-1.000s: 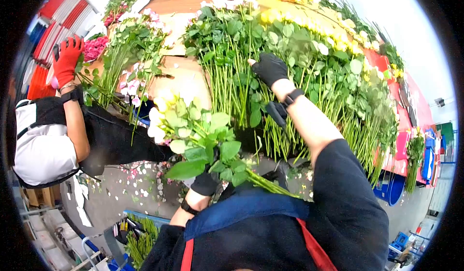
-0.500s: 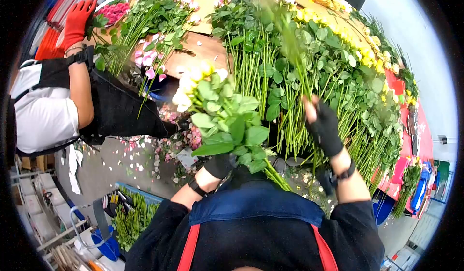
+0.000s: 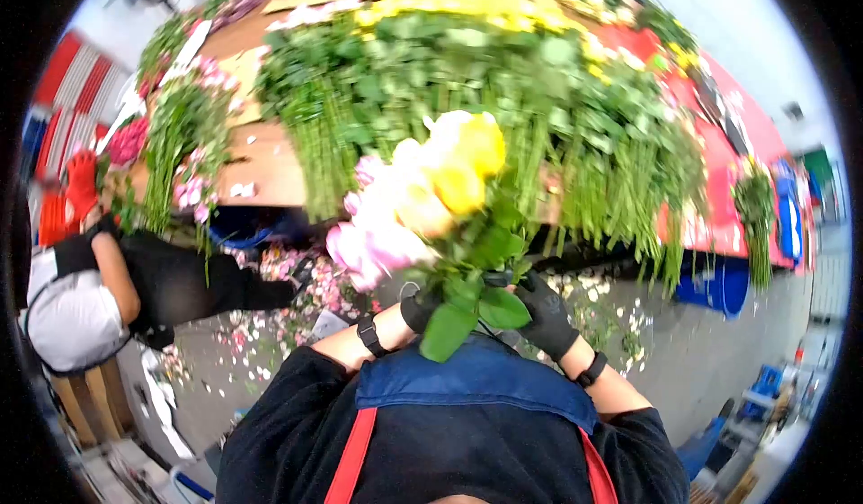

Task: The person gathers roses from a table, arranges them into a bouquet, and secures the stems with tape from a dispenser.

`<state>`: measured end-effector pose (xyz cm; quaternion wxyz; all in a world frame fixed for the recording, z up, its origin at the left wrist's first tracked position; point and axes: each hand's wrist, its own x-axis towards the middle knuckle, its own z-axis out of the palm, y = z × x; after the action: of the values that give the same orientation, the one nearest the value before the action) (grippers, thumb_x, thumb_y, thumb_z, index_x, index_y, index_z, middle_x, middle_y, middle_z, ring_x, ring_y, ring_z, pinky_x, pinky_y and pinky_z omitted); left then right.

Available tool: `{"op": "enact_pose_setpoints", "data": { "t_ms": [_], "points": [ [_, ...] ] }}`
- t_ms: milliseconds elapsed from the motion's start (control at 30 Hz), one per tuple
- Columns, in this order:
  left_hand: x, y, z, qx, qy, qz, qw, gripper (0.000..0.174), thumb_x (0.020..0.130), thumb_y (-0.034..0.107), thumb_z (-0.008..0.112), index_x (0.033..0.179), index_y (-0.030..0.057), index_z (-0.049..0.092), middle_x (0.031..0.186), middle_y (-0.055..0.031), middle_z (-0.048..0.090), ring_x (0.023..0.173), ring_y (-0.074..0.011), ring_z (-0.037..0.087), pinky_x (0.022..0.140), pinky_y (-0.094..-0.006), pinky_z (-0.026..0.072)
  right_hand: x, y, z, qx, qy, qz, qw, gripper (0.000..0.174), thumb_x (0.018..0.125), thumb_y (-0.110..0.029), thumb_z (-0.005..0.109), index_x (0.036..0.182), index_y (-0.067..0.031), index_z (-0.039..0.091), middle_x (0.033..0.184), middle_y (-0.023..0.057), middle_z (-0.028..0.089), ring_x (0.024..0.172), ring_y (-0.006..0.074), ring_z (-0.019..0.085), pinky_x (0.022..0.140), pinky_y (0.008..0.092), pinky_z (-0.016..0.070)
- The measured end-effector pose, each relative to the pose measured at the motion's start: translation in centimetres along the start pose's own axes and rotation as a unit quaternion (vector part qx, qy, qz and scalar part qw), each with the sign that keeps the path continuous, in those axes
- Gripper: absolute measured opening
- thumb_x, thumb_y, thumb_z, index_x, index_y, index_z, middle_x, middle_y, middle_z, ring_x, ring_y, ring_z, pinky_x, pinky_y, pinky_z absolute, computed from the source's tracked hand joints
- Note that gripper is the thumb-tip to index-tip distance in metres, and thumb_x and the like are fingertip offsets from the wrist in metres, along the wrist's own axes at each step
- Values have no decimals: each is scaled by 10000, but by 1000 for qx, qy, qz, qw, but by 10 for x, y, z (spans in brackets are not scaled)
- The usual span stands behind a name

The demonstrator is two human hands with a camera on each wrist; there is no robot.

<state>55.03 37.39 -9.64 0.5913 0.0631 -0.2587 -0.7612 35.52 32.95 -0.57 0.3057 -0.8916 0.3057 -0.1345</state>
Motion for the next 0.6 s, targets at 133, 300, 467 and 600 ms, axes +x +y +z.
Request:
{"op": "enact_pose_setpoints", "data": {
  "t_ms": [133, 300, 467, 600],
  "points": [
    [54, -48, 75, 49, -58, -15, 997, 224, 971, 179, 479, 1130, 44, 560, 1070, -58, 613, 980, -162, 585, 889, -293, 470, -86, 61, 19, 535, 65, 221, 813, 335, 825, -88, 651, 1153, -35, 603, 1222, 153, 585, 1130, 235, 550, 950, 348, 446],
    [110, -174, 122, 53, -76, -196, 976, 211, 963, 175, 486, 1107, 45, 568, 1047, -53, 616, 956, -159, 587, 869, -292, 475, -205, 99, -24, 631, 189, 278, 699, 335, 828, -91, 650, 1154, -34, 602, 1221, 153, 587, 1130, 237, 550, 953, 349, 444],
    [148, -299, 168, 56, -106, -306, 944, 198, 956, 171, 492, 1084, 47, 577, 1024, -47, 618, 932, -155, 589, 848, -291, 479, -310, 139, -66, 576, 294, 297, 703, 334, 830, -93, 648, 1156, -33, 601, 1219, 152, 588, 1130, 239, 551, 956, 351, 442],
    [175, -383, 200, 63, -128, -367, 919, 188, 949, 168, 498, 1066, 48, 584, 1006, -43, 620, 913, -152, 590, 831, -290, 483, -380, 163, -97, 515, 361, 322, 707, 334, 833, -96, 647, 1157, -32, 599, 1218, 151, 590, 1130, 241, 552, 959, 352, 441]
  ]
}}
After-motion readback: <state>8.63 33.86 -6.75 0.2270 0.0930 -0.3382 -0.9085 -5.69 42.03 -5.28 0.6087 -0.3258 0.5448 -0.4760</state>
